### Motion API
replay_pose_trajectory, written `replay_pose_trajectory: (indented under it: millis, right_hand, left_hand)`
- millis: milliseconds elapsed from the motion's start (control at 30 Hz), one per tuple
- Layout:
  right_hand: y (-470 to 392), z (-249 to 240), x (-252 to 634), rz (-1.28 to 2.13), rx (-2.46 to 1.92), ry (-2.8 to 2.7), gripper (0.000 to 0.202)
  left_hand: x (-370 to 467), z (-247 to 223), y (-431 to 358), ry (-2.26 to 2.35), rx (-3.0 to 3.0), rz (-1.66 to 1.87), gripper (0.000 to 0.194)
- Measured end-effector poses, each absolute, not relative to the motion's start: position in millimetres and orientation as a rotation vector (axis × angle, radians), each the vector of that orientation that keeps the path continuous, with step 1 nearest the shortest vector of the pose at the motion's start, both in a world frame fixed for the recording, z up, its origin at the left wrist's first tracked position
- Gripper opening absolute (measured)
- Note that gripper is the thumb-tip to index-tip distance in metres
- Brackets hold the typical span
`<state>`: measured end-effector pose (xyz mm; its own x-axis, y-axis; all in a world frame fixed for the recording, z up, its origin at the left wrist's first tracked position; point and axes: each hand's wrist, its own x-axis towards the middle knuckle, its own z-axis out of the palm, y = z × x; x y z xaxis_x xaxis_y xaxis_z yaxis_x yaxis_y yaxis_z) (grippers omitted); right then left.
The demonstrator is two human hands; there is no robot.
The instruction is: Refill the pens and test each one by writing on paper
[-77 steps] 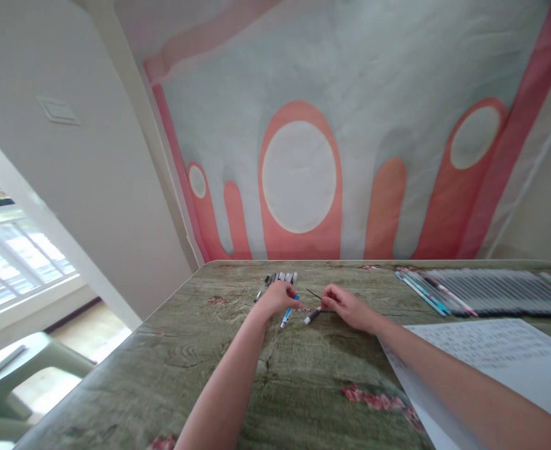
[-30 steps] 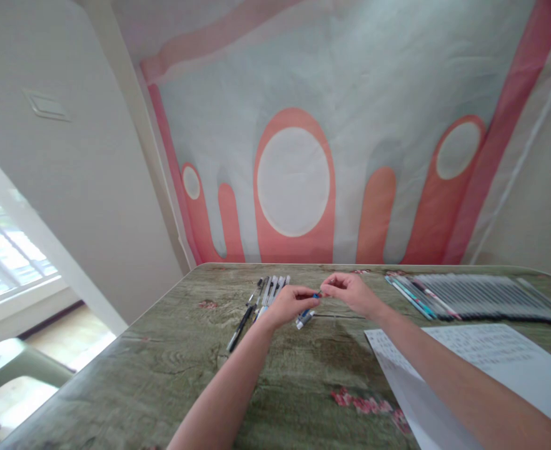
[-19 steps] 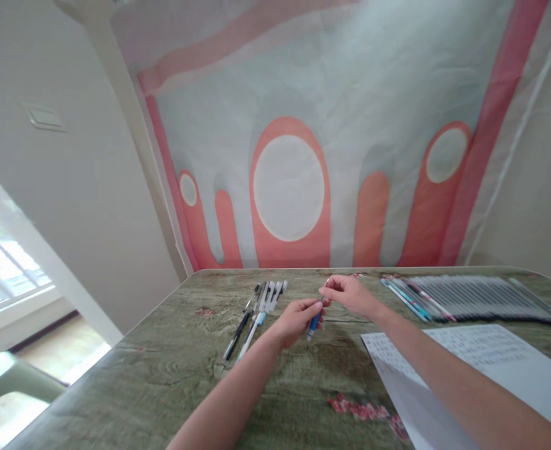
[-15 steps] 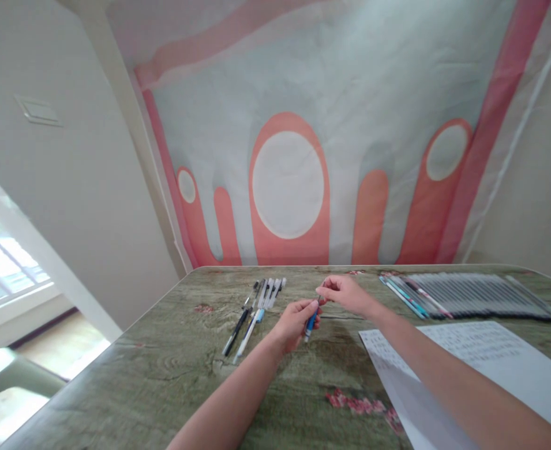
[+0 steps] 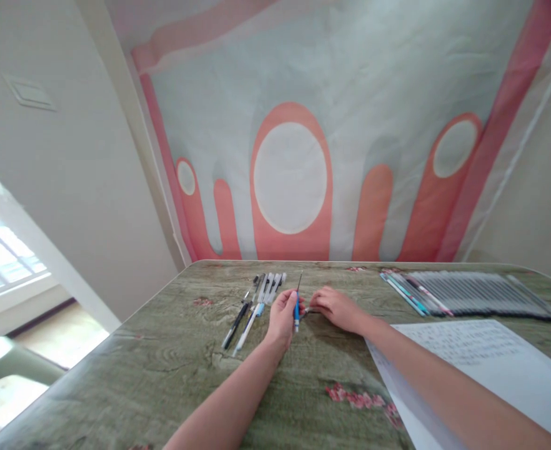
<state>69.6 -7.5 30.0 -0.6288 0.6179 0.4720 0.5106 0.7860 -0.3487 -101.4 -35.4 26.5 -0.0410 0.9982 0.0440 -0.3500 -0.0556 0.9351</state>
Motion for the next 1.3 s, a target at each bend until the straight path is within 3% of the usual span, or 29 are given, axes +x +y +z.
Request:
replay_pose_trajectory:
  millis: [167, 533, 900, 1300]
  right_hand:
    - [-11.0, 23.9, 60.1, -0.126, -0.793, -2.59, 0.024]
    - [-14.4, 27.2, 56.2, -0.387, -0.879, -2.707, 0.02]
    - [-12.3, 27.8, 70.5, 0.065, -0.984, -2.586, 0.015]
    - [-18.6, 30.9, 64.6, 0.017, -1.152, -2.691, 0.02]
  left_hand:
    - [-103.2, 15.4, -30.1, 1.041, 1.012, 1.53, 0.043]
    - [-102.2, 15.6, -32.8, 1.071, 1.185, 1.526, 0.038]
    - [-98.1, 13.6, -36.4, 1.057, 1.363, 1.514, 0.034]
    - [-98.1, 16.5, -36.9, 1.061, 1.332, 1.514, 0.031]
